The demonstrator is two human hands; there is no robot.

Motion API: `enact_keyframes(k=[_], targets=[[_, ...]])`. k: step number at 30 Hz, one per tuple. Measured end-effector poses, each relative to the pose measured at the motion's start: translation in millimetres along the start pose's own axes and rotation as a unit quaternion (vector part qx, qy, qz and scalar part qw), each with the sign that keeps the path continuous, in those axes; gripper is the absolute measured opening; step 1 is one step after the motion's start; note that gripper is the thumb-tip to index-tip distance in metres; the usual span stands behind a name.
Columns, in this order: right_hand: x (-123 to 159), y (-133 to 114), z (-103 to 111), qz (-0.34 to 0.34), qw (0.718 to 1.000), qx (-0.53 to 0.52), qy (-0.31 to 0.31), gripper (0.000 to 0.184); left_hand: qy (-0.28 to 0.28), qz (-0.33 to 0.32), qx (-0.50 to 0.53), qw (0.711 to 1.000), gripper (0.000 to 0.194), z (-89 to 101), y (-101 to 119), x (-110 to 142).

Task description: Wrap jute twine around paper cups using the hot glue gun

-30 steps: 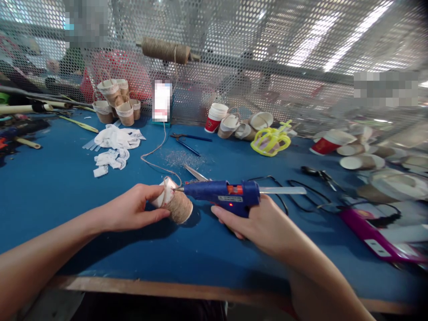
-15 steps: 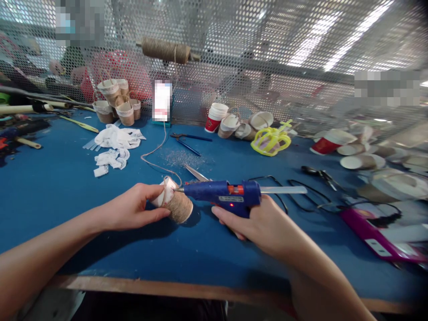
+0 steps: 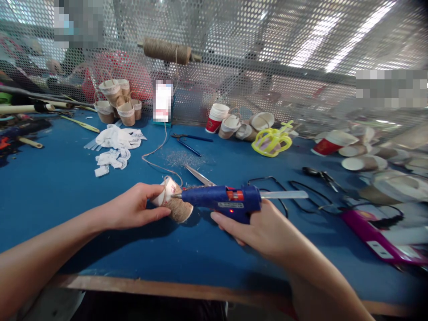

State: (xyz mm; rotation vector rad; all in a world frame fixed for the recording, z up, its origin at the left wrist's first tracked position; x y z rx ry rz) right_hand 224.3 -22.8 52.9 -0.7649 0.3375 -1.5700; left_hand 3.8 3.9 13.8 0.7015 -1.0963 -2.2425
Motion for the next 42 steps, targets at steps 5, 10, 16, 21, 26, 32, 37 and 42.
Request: enact_keyframes(k=[5,10,16,21,26,32,37,42], targets=[[-1.7,0.4,3.4,-0.062,0.998,0.001,-0.009,0.030,-0.020,-0.018,-0.020,0.999,0.024,0.3,0.3,-1.0],[-9.0,2.4,8.7,-0.026,0.999,-0.032,-0.034,0.031,-0.023,-0.028,-0.046,0.998,0.018,1.9,1.9,0.3],[-29.6,9.8,19.1,0.002,0.983,-0.175,-0.059,0.019,-0.021,-0.063,-0.091,0.994,0.012,0.5,3.7,0.5],[-62.0,21.5,33.1,-0.051,0.974,-0.185,0.116,0.016,-0.010,-0.084,-0.148,0.985,0.012,-0.5,6.9,-0.7],[-96.1,34.0,31.1,-0.082,0.985,-0.025,0.152,0.029,-0.007,-0.111,-0.185,0.976,0.017,0.1,11.9,-0.1],[-117.3,43.2,23.4,-0.105,0.976,0.065,0.180,0.029,-0.013,-0.120,-0.188,0.975,0.017,-1.2,11.1,0.2],[-86.4,8.6,17.7,-0.006,0.975,0.099,0.200,0.021,-0.031,-0.147,-0.173,0.973,0.011,-3.0,13.1,0.8],[-50.3,-34.3,-4.1,0.320,0.945,0.030,-0.069,0.031,-0.059,-0.151,-0.156,0.974,0.004,-3.4,19.4,3.7]])
Point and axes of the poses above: each hand's wrist, its own x-axis away from the middle knuckle, its own z-axis out of the back of the hand, y = z × x, the point moved 1 cm from there along -x, towards the middle knuckle, and after that the axes turned 14 degrees about -z, right-handed, at the moved point
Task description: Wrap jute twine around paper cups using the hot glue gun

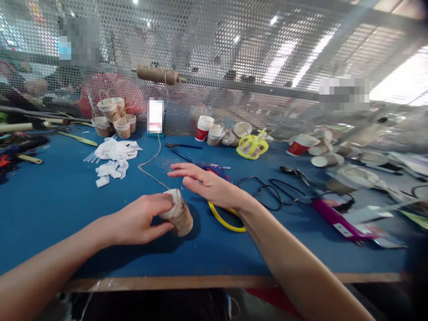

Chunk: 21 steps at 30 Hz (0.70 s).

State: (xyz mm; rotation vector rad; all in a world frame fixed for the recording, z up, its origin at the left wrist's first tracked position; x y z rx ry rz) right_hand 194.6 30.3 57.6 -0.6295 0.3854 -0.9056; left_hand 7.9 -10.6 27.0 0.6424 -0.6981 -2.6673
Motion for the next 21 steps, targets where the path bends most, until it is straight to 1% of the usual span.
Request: enact_keyframes(k=[1,2,3,4,5,7,9,10,15,19,21], targets=[[-0.3,-4.3,-3.2,0.016,0.999,-0.017,-0.045,0.030,-0.001,0.009,0.010,1.000,0.005,1.1,1.2,0.4],[-0.4,-6.4,-5.5,0.019,0.996,-0.031,-0.082,0.028,-0.001,0.019,0.023,1.000,0.005,2.6,2.2,0.7],[-0.1,-7.0,-6.9,0.014,0.993,-0.047,-0.106,0.026,-0.001,0.029,0.042,0.999,0.006,4.2,2.9,1.0],[0.7,-6.7,-7.6,0.006,0.991,-0.068,-0.114,0.022,0.000,0.039,0.066,0.997,0.008,6.0,3.5,1.3],[2.1,-6.1,-7.6,-0.003,0.990,-0.092,-0.105,0.019,0.003,0.045,0.094,0.995,0.010,7.6,3.8,1.5],[6.3,-6.0,-6.7,-0.013,0.990,-0.134,-0.050,0.014,0.006,0.060,0.154,0.986,0.014,10.2,3.8,1.8],[11.8,-8.1,-6.0,-0.013,0.989,-0.146,0.004,0.011,0.012,0.079,0.205,0.975,0.014,11.1,3.1,2.3],[14.4,-9.7,-6.1,-0.014,0.989,-0.142,0.022,0.010,0.015,0.088,0.225,0.970,0.013,11.0,2.7,2.5],[22.3,-13.6,-8.5,-0.038,0.991,-0.117,0.062,0.012,0.031,0.115,0.278,0.953,0.015,8.0,0.2,2.8],[24.6,-11.6,-10.8,-0.029,0.991,-0.106,0.080,0.014,0.033,0.123,0.284,0.950,0.016,7.1,-1.6,2.0],[25.8,-11.4,-11.5,-0.039,0.992,-0.090,0.080,0.016,0.033,0.125,0.284,0.950,0.017,7.1,-2.3,1.7]])
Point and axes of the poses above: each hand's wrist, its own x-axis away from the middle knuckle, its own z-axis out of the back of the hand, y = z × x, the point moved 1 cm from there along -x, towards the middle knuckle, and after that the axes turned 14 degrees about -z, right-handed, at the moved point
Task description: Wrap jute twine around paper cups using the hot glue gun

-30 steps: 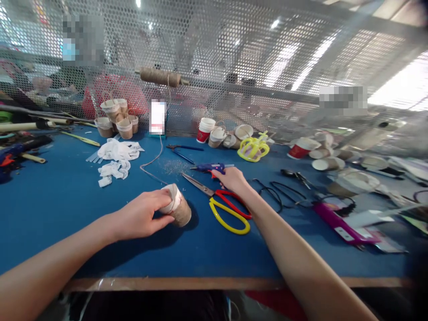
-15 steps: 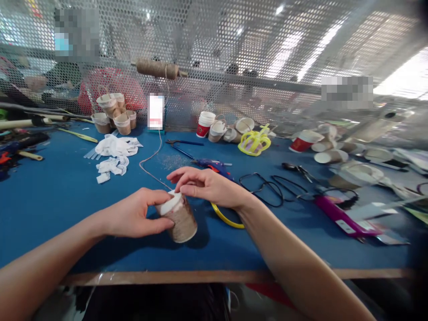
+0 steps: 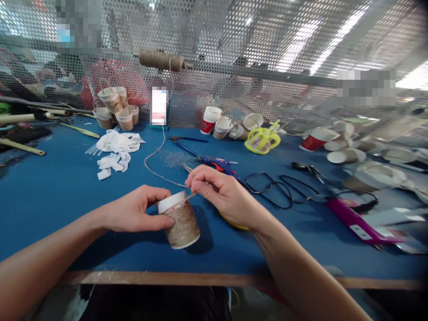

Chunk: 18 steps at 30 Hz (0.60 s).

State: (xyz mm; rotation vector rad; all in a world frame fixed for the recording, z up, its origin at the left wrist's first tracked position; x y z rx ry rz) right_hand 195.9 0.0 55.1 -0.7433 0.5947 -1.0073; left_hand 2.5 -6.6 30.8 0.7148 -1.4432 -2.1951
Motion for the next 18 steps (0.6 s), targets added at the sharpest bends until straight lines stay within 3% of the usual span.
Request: enact_keyframes(k=[10,18], targets=[[10.7,-0.6,-1.9,-0.101,0.994,0.052,-0.004,0.020,0.016,0.020,-0.108,0.994,0.015,3.0,-3.2,-1.8],[12.2,-2.0,-2.8,-0.119,0.992,0.051,0.011,0.020,0.010,0.020,-0.154,0.988,0.015,4.6,-3.9,-2.1]])
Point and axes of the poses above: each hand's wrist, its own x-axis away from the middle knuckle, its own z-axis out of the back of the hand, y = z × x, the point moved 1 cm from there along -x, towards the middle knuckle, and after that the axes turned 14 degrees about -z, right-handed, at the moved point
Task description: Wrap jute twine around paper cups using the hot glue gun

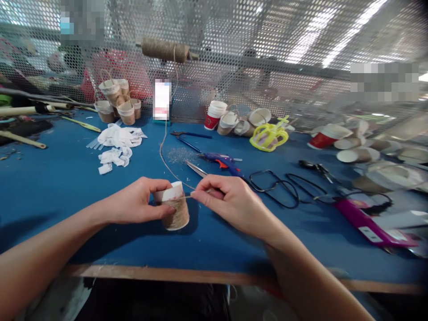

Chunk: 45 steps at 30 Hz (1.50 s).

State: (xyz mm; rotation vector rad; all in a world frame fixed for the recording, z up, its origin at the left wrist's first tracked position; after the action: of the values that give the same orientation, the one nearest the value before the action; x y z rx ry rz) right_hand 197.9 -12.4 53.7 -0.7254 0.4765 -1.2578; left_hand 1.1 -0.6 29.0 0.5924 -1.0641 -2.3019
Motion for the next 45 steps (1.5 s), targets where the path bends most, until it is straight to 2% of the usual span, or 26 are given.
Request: enact_keyframes(k=[8,21,25,29,37,41,45], targets=[[-3.9,3.7,-2.5,-0.016,1.000,-0.012,-0.010,0.021,-0.009,-0.011,0.029,0.999,0.017,0.4,0.5,1.6],[-4.9,6.0,-6.8,-0.017,0.998,-0.047,-0.038,0.022,0.020,-0.052,0.146,0.988,0.017,-0.7,1.2,5.2],[-6.3,8.3,-7.0,-0.004,0.997,-0.070,-0.031,0.016,0.027,-0.059,0.180,0.982,0.014,-0.1,2.1,6.7],[-7.6,8.0,-7.7,0.019,0.989,-0.115,-0.088,0.025,0.034,-0.058,0.231,0.971,0.012,-0.6,3.6,8.0],[-10.3,7.3,-7.6,0.016,0.953,-0.231,-0.197,0.010,0.022,-0.084,0.311,0.947,0.016,-0.3,7.6,8.1],[-12.6,11.9,-6.1,0.016,0.955,-0.210,-0.211,0.012,0.008,-0.082,0.323,0.943,0.018,-0.5,6.6,7.4],[-13.2,16.6,-3.2,0.035,0.962,-0.181,-0.201,0.017,0.006,-0.075,0.281,0.957,0.017,0.1,2.3,7.5]])
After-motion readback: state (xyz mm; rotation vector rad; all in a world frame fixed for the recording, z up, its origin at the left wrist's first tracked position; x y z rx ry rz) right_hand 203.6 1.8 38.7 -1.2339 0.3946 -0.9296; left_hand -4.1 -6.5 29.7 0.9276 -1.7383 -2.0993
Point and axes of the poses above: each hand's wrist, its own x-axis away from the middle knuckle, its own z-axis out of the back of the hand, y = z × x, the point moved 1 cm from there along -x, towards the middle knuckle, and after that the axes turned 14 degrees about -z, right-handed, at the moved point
